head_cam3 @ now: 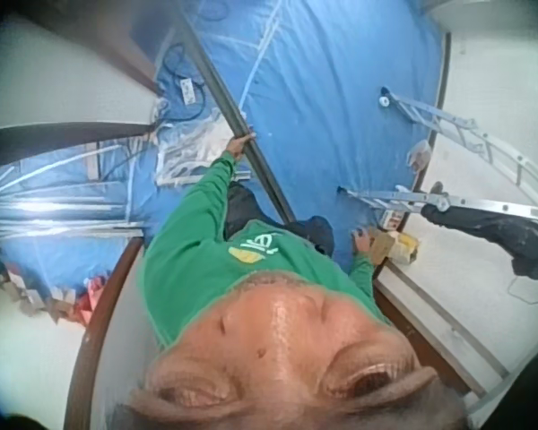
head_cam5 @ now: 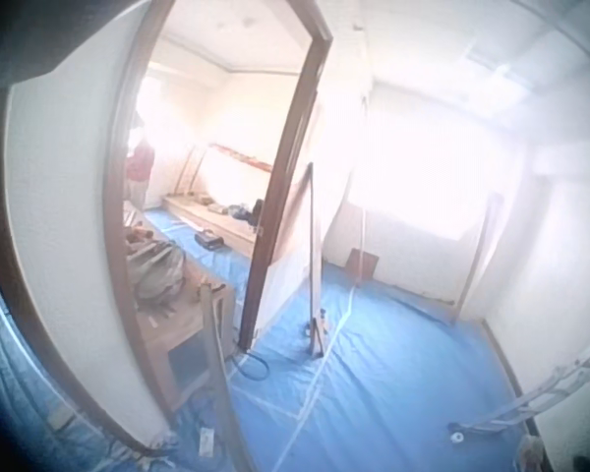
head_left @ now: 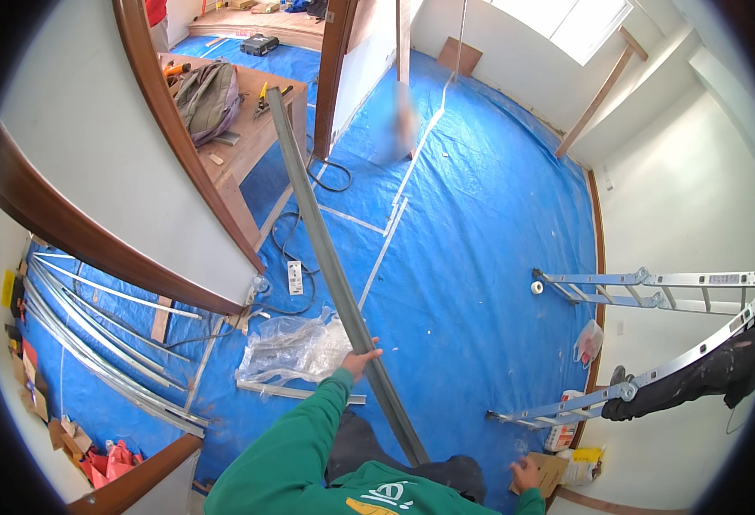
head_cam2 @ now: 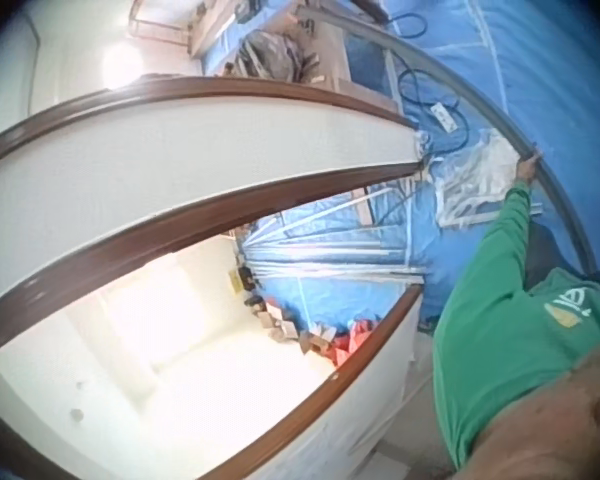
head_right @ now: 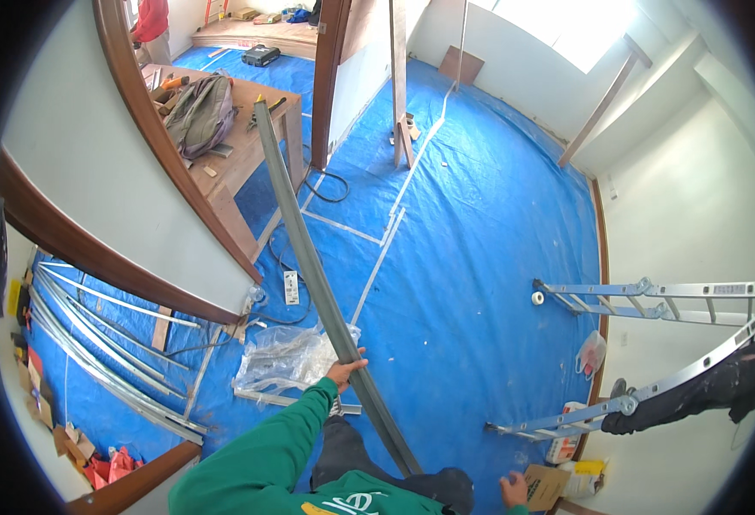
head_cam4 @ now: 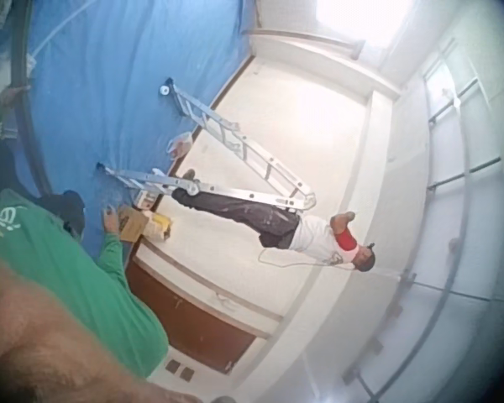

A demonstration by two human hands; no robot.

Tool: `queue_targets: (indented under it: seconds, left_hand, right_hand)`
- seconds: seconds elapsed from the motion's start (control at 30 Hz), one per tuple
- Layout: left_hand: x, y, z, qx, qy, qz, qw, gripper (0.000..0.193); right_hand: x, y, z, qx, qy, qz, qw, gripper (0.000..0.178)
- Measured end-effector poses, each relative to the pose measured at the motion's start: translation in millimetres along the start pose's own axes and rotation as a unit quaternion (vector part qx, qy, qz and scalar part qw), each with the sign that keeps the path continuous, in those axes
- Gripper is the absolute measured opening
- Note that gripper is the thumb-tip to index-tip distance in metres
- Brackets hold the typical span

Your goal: The person unpacks a pair of tin snips from packaging, then uses them to cut a long metal trim strip into shorter pieces. The person handles the trim and snips repeatedly, positioning and cutting the material on a blue floor covering.

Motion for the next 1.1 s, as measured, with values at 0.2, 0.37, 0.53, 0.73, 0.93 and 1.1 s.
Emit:
queue_targets:
  seconds: [0.2, 0.37, 0.53, 0.73, 0.93, 1.1]
  left_hand:
    - [27, 5, -6, 0.013, -0.145, -0.074, 0.987, 0.061]
    - [73, 22, -12, 0.043, -0.247, -0.204, 0.946, 0.064]
    - [103, 18, -22, 0.121, -0.336, -0.189, 0.915, 0.060]
    - [108, -8, -41, 0.195, -0.427, -0.131, 0.873, 0.065]
    - [94, -32, -10, 0.313, -0.474, -0.130, 0.812, 0.070]
    - [71, -71, -6, 0.281, -0.505, -0.072, 0.813, 0.069]
  right_hand:
    - [-27, -51, -29, 0.027, 0.116, -0.196, 0.973, 0.049]
    - [27, -2, -31, 0.015, 0.169, -0.150, 0.974, 0.047]
    - [182, 71, -24, -0.043, 0.224, -0.055, 0.972, 0.046]
    - [476, 241, -23, -0.439, 0.312, 0.407, 0.738, 0.045]
    - [610, 429, 41, 0.099, 0.226, 0.147, 0.958, 0.033]
    - [618, 311, 18, -0.013, 0.318, 0.070, 0.945, 0.040]
Point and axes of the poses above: each hand's wrist, its own x-axis towards the middle knuckle, its own z-axis out of the back of the hand, y = z × x, the point moved 2 cm from there along x, towards the middle knuckle, and after that the axes turned 15 degrees about -y, right-handed, at the moved point
